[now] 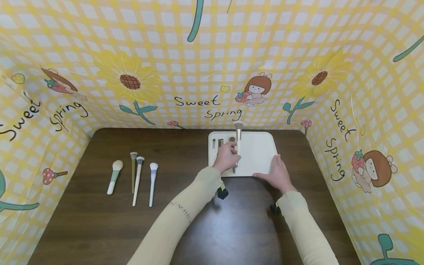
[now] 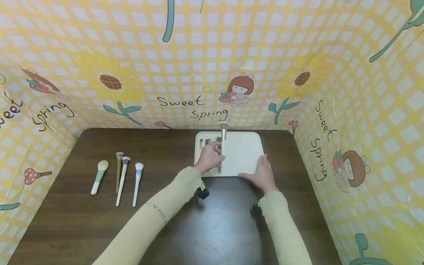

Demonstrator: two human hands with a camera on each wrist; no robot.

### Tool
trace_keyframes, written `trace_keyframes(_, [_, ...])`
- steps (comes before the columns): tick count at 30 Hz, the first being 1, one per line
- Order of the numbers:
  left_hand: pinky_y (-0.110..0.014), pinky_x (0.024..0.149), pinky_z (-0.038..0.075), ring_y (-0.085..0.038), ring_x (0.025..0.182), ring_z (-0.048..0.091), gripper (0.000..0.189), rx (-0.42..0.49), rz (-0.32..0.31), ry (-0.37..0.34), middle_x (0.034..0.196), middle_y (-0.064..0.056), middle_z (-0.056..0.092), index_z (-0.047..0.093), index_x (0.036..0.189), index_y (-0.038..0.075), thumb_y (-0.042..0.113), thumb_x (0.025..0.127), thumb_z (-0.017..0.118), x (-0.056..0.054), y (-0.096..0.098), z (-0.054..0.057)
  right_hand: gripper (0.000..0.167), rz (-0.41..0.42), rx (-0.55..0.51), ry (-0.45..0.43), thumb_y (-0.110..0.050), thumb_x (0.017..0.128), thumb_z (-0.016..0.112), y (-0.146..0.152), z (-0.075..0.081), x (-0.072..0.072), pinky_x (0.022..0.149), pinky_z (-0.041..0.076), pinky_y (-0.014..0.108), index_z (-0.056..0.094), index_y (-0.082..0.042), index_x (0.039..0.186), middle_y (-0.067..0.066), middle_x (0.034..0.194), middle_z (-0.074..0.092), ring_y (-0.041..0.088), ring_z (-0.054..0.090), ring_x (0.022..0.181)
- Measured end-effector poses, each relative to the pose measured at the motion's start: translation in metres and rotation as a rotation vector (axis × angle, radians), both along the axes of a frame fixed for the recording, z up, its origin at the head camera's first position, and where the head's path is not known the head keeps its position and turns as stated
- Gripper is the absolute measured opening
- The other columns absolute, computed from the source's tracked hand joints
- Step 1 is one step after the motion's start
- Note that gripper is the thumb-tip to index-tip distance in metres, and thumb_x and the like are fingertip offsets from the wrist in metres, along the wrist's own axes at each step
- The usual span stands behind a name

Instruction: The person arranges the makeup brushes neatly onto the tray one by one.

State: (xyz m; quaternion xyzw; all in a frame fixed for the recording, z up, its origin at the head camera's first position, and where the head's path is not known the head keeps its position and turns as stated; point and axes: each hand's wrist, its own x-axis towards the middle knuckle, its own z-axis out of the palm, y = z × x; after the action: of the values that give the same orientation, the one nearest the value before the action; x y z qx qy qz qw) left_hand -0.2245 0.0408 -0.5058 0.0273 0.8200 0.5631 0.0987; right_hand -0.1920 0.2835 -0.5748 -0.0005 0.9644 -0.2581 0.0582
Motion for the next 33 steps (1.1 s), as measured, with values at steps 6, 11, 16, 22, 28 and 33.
trace_keyframes(6, [-0.027, 0.054, 0.058, -0.022, 0.069, 0.066, 0.060, 0.035, 0.005, -0.063, 0.102, -0.014, 0.061, 0.052, 0.142, -0.003, -0.008, 0.085, 0.069, -0.006, 0.012, 0.002, 0.142, -0.003, -0.006, 0.000, -0.073, 0.070, 0.080, 0.000, -0.001, 0.000, 0.116, 0.022, 0.058, 0.010, 0.019, 0.153, 0.040, 0.159, 0.005, 0.054, 0.013, 0.146])
trace_keyframes(11, [-0.028, 0.055, 0.058, -0.023, 0.066, 0.067, 0.061, 0.017, 0.001, -0.097, 0.104, -0.015, 0.061, 0.050, 0.143, -0.003, -0.008, 0.086, 0.070, -0.008, 0.017, 0.003, 0.141, 0.000, 0.000, 0.007, -0.073, 0.070, 0.080, -0.001, -0.002, 0.000, 0.116, 0.023, 0.058, 0.011, 0.018, 0.153, 0.040, 0.159, 0.006, 0.054, 0.014, 0.146])
trace_keyframes(16, [-0.029, 0.054, 0.058, -0.023, 0.063, 0.068, 0.063, -0.013, 0.011, -0.143, 0.109, -0.017, 0.062, 0.050, 0.145, -0.001, -0.009, 0.086, 0.070, -0.012, 0.022, -0.006, 0.142, 0.006, 0.001, 0.004, -0.074, 0.070, 0.079, 0.000, -0.002, 0.001, 0.116, 0.022, 0.058, 0.010, 0.019, 0.152, 0.041, 0.159, 0.005, 0.054, 0.013, 0.146])
trace_keyframes(22, [-0.026, 0.053, 0.057, -0.018, 0.059, 0.069, 0.067, -0.068, 0.039, -0.197, 0.117, -0.017, 0.065, 0.049, 0.149, 0.002, -0.006, 0.086, 0.071, -0.018, 0.030, -0.018, 0.140, 0.004, -0.006, -0.001, -0.071, 0.072, 0.080, 0.001, 0.002, 0.002, 0.116, 0.021, 0.059, 0.010, 0.019, 0.152, 0.041, 0.159, 0.004, 0.055, 0.012, 0.146])
trace_keyframes(28, [-0.026, 0.050, 0.056, -0.017, 0.057, 0.069, 0.061, -0.122, 0.042, -0.178, 0.107, -0.016, 0.070, 0.055, 0.143, 0.000, -0.005, 0.085, 0.071, -0.018, 0.034, -0.022, 0.140, 0.006, -0.008, 0.011, -0.071, 0.071, 0.080, 0.001, -0.001, 0.001, 0.116, 0.021, 0.059, 0.011, 0.020, 0.152, 0.041, 0.158, 0.005, 0.055, 0.013, 0.146])
trace_keyframes(33, [-0.025, 0.052, 0.055, -0.019, 0.066, 0.068, 0.042, -0.245, 0.033, -0.143, 0.100, -0.016, 0.071, 0.068, 0.124, -0.002, -0.005, 0.082, 0.071, -0.018, 0.033, -0.026, 0.139, 0.002, -0.005, 0.015, -0.069, 0.072, 0.081, 0.001, -0.002, 0.001, 0.117, 0.020, 0.058, 0.011, 0.020, 0.152, 0.041, 0.158, 0.006, 0.053, 0.013, 0.147])
